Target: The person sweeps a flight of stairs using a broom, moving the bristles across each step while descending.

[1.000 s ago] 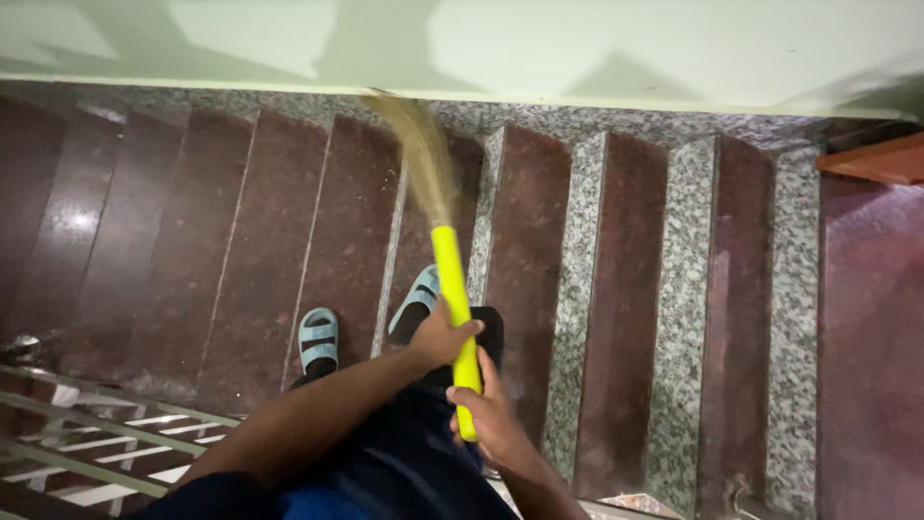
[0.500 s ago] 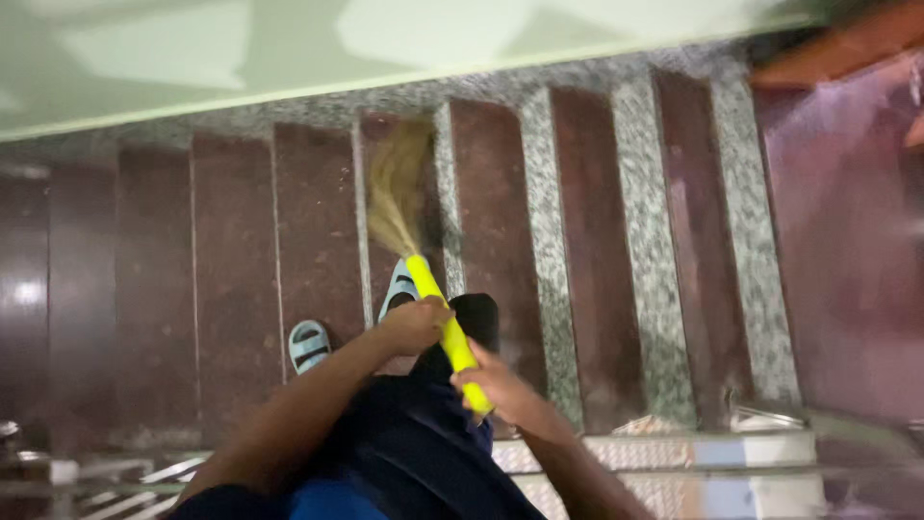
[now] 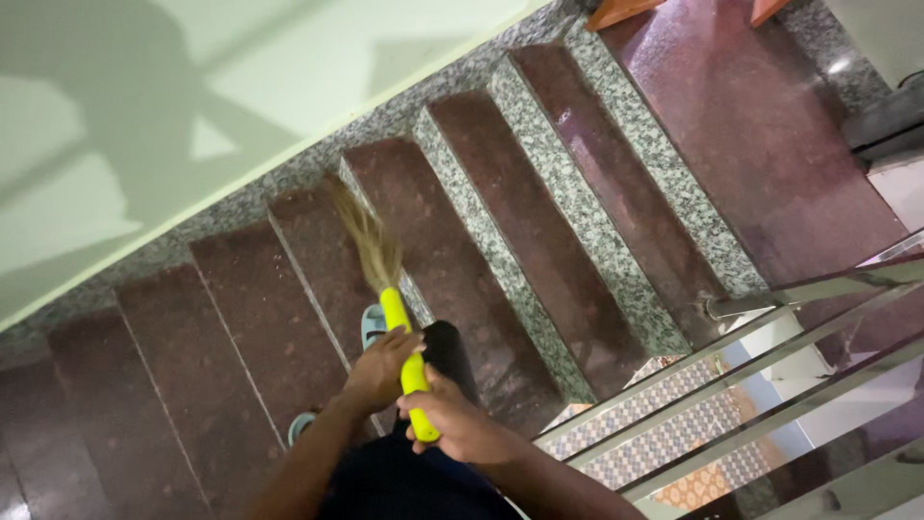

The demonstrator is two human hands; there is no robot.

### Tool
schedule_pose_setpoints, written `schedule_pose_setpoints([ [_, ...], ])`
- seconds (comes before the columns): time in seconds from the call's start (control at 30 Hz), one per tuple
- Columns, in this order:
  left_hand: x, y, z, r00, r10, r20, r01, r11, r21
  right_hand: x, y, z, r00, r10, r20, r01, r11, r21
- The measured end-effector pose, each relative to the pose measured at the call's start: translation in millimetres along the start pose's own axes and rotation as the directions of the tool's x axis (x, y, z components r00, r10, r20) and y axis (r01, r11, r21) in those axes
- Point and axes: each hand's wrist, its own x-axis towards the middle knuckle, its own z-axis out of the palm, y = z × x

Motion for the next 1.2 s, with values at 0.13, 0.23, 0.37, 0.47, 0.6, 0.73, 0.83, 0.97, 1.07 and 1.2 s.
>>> schedule_pose_setpoints([
  [0.13,-29.8,-2.4,-1.8,0.968,-0.226,0.11,0.231,0.973,-0.027,30.9,21.3,-3.2,0.983,0.162,0.083,-0.153,0.983,-0.1],
  [0.23,-48.6,7.6,-12.9,0.944,-0.321,0.08,0.323,0.946,-0.011,25.4,26.3,9.2,0.978,0.169,0.124,-0.139,0.966,-0.217],
  [0.37,-36.3,27.7,-27.7,0.963,-0.234,-0.134,0.239,0.971,0.028,-0.2,-2.8,15.2,0.991,0.049,0.125,-0.015,0.965,-0.261],
  [0.47,-15.7,52.5,-37.5,0.94,-0.251,-0.232,0.262,0.965,0.02,-38.4,-31.5,13.3,0.993,0.04,0.115,-0.02,0.985,-0.17],
  [0.6,7.3,58.1,-42.7,0.953,-0.105,-0.283,0.108,0.994,-0.005,-58.3,-44.1,16.0,1.0,-0.018,0.015,0.02,0.989,-0.149],
  [0.73,11.8,31.4,-28.3,0.964,-0.067,-0.257,0.051,0.996,-0.07,-30.1,-24.2,16.8,0.997,-0.08,0.001,0.08,0.993,-0.081],
  [0.83,1.9,7.9,-16.3,0.97,-0.134,-0.201,0.115,0.988,-0.106,13.4,-15.8,9.1,0.997,-0.059,0.055,0.064,0.995,-0.081],
  [0.97,-28.7,10.5,-10.5,0.932,-0.341,-0.127,0.334,0.94,-0.07,24.2,-13.3,3.4,0.989,0.115,0.096,-0.105,0.989,-0.106],
  [1.07,-42.6,20.0,-21.2,0.954,-0.222,-0.204,0.24,0.968,0.069,0.7,-12.4,13.7,0.983,0.15,0.109,-0.123,0.968,-0.217],
  [1.2,-43.5,43.4,-44.7,0.933,-0.24,-0.268,0.286,0.947,0.148,-21.5,-30.1,23.6,0.971,0.089,0.223,-0.01,0.943,-0.334],
])
